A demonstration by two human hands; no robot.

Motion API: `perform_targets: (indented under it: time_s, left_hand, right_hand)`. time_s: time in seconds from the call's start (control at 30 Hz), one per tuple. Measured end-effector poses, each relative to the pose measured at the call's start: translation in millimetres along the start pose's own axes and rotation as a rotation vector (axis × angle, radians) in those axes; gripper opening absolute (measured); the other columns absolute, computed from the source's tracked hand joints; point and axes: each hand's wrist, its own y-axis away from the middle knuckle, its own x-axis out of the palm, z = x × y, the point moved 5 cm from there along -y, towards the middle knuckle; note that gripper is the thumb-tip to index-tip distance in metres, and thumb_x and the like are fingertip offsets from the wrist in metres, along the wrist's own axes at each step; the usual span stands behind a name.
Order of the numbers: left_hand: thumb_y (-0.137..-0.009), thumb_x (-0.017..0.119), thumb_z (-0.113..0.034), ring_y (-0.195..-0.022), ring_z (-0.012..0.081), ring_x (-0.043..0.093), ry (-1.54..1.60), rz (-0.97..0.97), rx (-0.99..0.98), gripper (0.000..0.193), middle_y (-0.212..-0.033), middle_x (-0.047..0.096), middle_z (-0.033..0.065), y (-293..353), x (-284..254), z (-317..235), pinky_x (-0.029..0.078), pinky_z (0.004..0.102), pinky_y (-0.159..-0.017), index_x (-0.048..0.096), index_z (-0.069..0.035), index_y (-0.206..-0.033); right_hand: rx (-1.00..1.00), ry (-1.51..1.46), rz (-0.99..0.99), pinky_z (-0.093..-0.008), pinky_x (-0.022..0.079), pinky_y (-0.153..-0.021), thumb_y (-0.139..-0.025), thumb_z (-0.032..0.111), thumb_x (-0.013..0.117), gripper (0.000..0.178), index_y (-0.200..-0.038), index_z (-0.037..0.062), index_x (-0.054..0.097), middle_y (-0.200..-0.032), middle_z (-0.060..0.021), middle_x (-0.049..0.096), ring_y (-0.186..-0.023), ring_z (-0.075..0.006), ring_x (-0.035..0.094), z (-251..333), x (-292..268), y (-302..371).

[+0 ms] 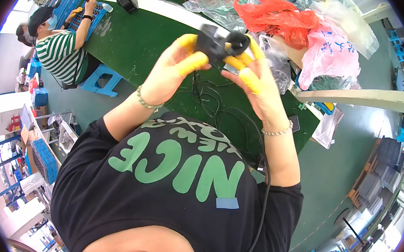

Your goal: Assembling electronic components by attaching straps and inspecting parts at a factory workstation.

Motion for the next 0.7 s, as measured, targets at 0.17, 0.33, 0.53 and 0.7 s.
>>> perform_targets:
  time_s: [0.17,0.33,0.53,0.7]
  left_hand:
    - [-0.084,0.065,-0.001,-0.108,0.017,0.055,-0.24,0.188,0.04,0.051,-0.119,0.054,0.0086,9,9,27,0.046,0.0295,-0.093,0.045,-0.001,-0.13]
    - [-0.087,0.063,-0.005,-0.113,0.019,0.053,-0.395,0.117,-0.079,0.061,-0.132,0.046,0.0111,18,-21,43,0.044,0.0335,-0.096,0.033,-0.007,-0.14]
    - [-0.091,0.06,-0.018,-0.105,0.0227,0.057,-0.036,-0.142,-0.11,0.043,-0.118,0.054,0.0134,-7,-19,55,0.05,0.0372,-0.087,0.041,-0.004,-0.128]
    - [-0.091,0.06,-0.018,-0.095,0.0214,0.062,-0.067,-0.385,0.046,0.038,-0.11,0.059,0.0121,21,-97,30,0.052,0.0404,-0.084,0.045,-0.003,-0.123]
  right_hand:
    - [0.014,-0.074,-0.088,-0.0404,0.047,-0.093,-0.087,0.023,0.065,0.065,-0.14,0.0139,0.03,-0.132,-0.0157,0.048,-0.116,-0.0239,0.053,-3,-10,-6]
    - [0.01,-0.013,-0.424,-0.044,0.055,-0.082,-0.085,0.011,0.068,0.054,-0.125,0.0073,0.03,-0.109,-0.0122,0.055,-0.101,-0.0266,0.06,-5,-50,-11]
    - [0.18,0.159,-0.086,-0.0372,0.043,-0.094,-0.092,0.028,0.059,0.049,-0.132,0.01,0.039,-0.12,-0.0074,0.052,-0.113,-0.0165,0.051,-23,-17,-21]
    - [0.272,1.748,-0.166,-0.0368,0.05,-0.074,-0.088,0.017,0.057,0.022,-0.104,0.0032,0.059,-0.095,-0.0189,0.064,-0.086,-0.0304,0.063,46,-112,52]
